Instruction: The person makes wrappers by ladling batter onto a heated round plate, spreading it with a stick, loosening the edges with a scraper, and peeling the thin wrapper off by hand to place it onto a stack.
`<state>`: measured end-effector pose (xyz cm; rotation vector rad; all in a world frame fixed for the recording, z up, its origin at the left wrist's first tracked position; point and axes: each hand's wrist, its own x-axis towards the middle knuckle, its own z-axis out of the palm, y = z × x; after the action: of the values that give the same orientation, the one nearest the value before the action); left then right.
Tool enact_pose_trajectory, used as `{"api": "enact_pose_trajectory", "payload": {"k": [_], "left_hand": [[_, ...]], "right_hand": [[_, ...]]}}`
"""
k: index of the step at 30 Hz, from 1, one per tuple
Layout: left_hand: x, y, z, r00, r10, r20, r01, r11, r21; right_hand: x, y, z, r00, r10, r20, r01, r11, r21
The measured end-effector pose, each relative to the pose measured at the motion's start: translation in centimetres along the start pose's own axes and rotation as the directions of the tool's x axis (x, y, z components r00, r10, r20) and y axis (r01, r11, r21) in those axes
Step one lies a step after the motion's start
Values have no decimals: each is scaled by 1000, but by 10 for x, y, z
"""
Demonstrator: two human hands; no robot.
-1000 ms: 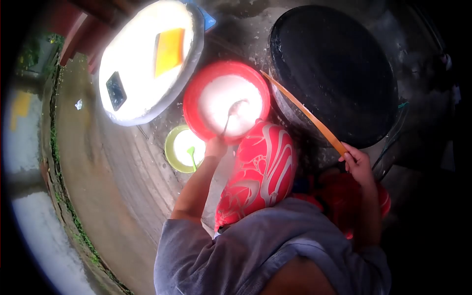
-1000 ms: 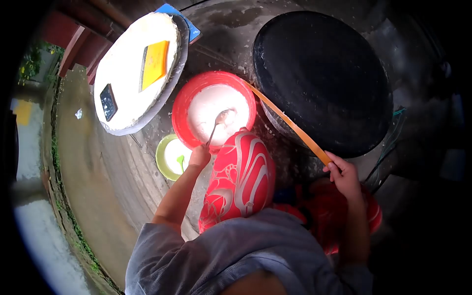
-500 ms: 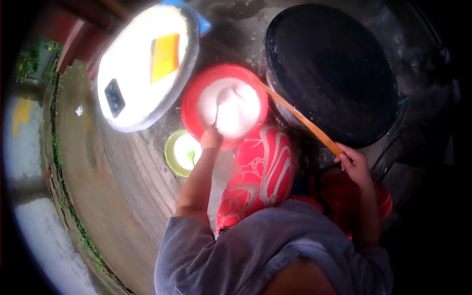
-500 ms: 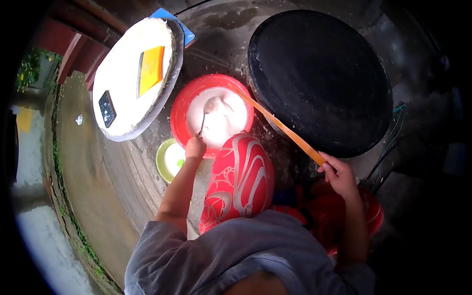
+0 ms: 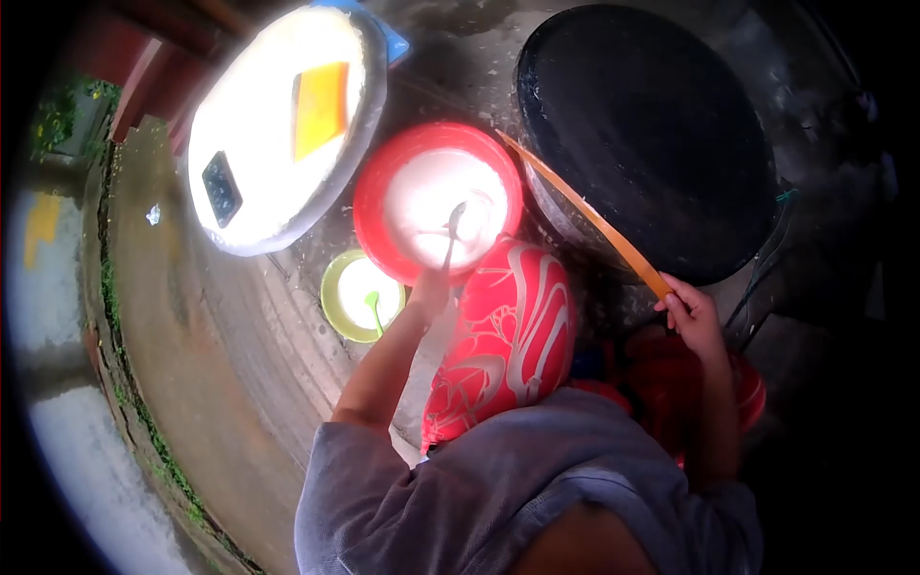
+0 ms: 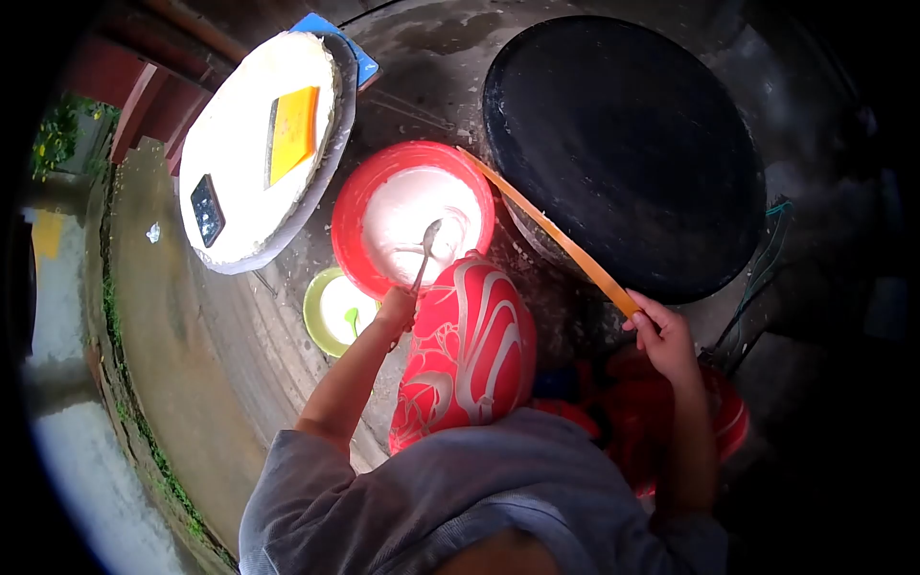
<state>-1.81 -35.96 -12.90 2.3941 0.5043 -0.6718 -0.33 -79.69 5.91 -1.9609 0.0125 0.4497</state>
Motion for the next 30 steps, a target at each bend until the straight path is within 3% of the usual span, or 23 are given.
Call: {"api": "enact_pose_trajectory", "payload": {"k": [1,2,3,4,5,6,9,10,14,19,27,30], "left_hand": [[-9,18,-4,992,-8,128,61,910,-409],[-17,31,-11,968,39,248,161,660,-734],[-20,35,-21,968,44,246,156,659,-736],[-23,35,-33,885,89,456,398,362,-843],[-28,38,-44,761,206,615,622,38,-782],[-38,44,-53,769,120,628,633,-7,-774],[-45,12,-58,792,236,563,591,-66,-804],[-55,10,-65,817,198,541,566,-103,-818],[-91,-1,-97,822,331,464,520,-100,-848],[-148,28,-143,933,215,290,272,110,-956],[-188,79,-194,984,177,12,-30,231,-973],[-184,106,-207,974,220,-60,-116,252,-961]], "right_hand": [[0,-1,0,1000,10,-5,-10,1000,0],[1,-1,0,1000,21,-10,-21,1000,1],[1,-1,1,1000,17,-14,-17,1000,-2],[1,0,2,999,31,-14,-31,999,8],[0,1,2,999,45,-15,-44,999,17],[-1,3,2,999,44,-18,-44,999,14],[-1,10,1,999,44,-10,-43,998,52],[-2,11,-1,999,47,-7,-46,998,52],[-5,13,-1,999,43,-27,-40,994,104],[-10,16,-6,998,68,-4,-66,983,172],[-27,9,-9,987,148,-65,-117,932,343],[-30,5,-8,985,166,49,-171,889,425]]}}
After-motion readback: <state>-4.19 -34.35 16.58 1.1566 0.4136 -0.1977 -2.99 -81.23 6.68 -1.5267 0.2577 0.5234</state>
